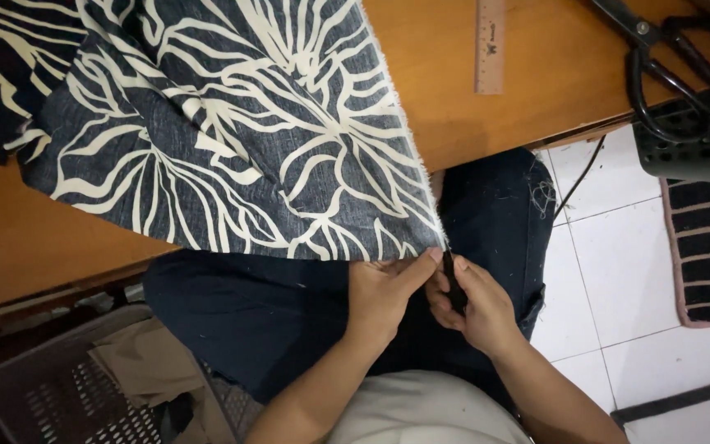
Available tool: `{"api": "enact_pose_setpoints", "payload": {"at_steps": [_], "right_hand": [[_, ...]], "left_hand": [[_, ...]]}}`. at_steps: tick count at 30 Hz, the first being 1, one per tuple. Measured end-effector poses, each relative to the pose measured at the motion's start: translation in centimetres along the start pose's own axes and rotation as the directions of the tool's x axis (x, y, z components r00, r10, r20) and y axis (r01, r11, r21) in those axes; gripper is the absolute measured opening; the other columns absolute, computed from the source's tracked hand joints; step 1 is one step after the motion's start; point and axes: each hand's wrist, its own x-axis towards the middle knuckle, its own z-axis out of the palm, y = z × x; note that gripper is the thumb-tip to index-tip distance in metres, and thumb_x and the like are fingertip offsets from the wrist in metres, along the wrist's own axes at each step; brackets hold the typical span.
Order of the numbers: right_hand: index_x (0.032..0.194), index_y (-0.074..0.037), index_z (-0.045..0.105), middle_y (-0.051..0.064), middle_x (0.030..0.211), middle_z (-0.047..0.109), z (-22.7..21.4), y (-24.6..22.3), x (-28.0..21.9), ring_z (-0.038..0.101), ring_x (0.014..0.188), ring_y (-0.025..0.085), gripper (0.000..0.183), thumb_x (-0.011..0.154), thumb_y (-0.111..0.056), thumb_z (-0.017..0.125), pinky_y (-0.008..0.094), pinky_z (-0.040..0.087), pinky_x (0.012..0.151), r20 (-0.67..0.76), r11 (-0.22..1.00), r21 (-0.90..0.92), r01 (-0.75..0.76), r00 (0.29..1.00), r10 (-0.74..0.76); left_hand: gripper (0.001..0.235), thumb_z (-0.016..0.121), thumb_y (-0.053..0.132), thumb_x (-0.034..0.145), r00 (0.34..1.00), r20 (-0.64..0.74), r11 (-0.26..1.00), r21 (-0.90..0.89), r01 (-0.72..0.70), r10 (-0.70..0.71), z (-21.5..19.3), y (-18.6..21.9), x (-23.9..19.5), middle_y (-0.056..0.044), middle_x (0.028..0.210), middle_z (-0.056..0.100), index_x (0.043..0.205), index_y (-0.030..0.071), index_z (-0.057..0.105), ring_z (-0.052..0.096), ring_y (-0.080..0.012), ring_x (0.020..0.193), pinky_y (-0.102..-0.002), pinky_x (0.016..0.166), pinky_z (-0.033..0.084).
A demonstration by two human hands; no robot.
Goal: The person uses a ruler and scissors to cut a piece of patterned fabric, then unfolds it to check the result.
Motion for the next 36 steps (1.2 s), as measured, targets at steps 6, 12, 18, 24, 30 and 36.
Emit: {"api": "enact_pose_setpoints", "payload": {"at_steps": [6,12,18,24,30,36], "right_hand": [[0.068,0.0,0.042,0.01,0.045,0.039,-0.2,0.4,0.0,0.031,0.022,0.013,0.042,0.094,-0.03,0.03,0.025,0.031,0.02,-0.037,0.998,-0.061,0.004,0.999,-0.007],[0.069,-0.004,0.042,0.007,0.047,0.042,0.2,0.3,-0.2,0.035,0.024,0.011,0.038,0.095,-0.029,0.03,0.022,0.033,0.021,-0.06,1.0,-0.016,0.014,0.998,-0.014],[0.064,-0.001,0.04,0.009,0.042,0.036,0.4,0.3,-0.1,0.031,0.021,0.012,0.041,0.094,-0.026,0.028,0.023,0.032,0.018,-0.055,0.995,-0.079,0.056,0.997,-0.061],[0.064,-0.001,0.04,0.009,0.041,0.036,0.2,0.5,-0.1,0.032,0.02,0.012,0.04,0.095,-0.025,0.029,0.023,0.032,0.018,-0.056,0.996,-0.053,0.067,0.996,-0.07],[0.065,-0.003,0.042,0.007,0.043,0.038,0.7,0.4,-0.1,0.033,0.021,0.01,0.039,0.094,-0.028,0.034,0.022,0.032,0.021,-0.131,0.999,-0.029,0.033,0.991,-0.037],[0.063,-0.003,0.042,0.007,0.043,0.037,0.8,0.3,0.1,0.03,0.021,0.011,0.042,0.093,-0.031,0.032,0.022,0.03,0.02,-0.165,0.997,-0.07,0.007,0.986,-0.019]], "left_hand": [[0.021,0.075,0.008,0.064,1.0,-0.01,0.999,0.042,0.005,-0.005,0.4,0.7,-0.2,-0.009,0.043,0.057,0.054,-0.006,0.064,0.054,-0.0095,0.053,-0.028,0.048,0.045],[0.023,0.075,0.009,0.063,1.0,0.002,0.999,0.053,-0.002,0.002,0.1,0.5,0.0,-0.007,0.041,0.054,0.049,-0.004,0.062,0.054,-0.0092,0.047,-0.024,0.046,0.044],[0.012,0.072,0.002,0.066,0.998,0.062,1.0,-0.008,-0.023,0.024,-0.2,0.2,-0.2,-0.008,0.055,0.062,0.061,-0.006,0.064,0.059,-0.0099,0.058,-0.024,0.054,0.049],[0.014,0.07,0.001,0.067,0.994,0.097,0.997,-0.068,-0.038,0.045,-0.8,-1.7,0.2,-0.012,0.066,0.066,0.075,-0.009,0.065,0.063,-0.015,0.069,-0.025,0.061,0.051],[0.02,0.068,-0.001,0.069,0.989,0.138,0.997,-0.071,-0.04,0.049,-1.2,-2.9,0.3,-0.013,0.076,0.066,0.087,-0.01,0.062,0.064,-0.0185,0.074,-0.028,0.066,0.052],[0.012,0.07,0.003,0.068,0.993,0.113,0.999,0.016,-0.048,0.046,-0.7,-0.7,-0.4,-0.009,0.06,0.064,0.072,-0.007,0.065,0.06,-0.0121,0.066,-0.026,0.059,0.05]]}}
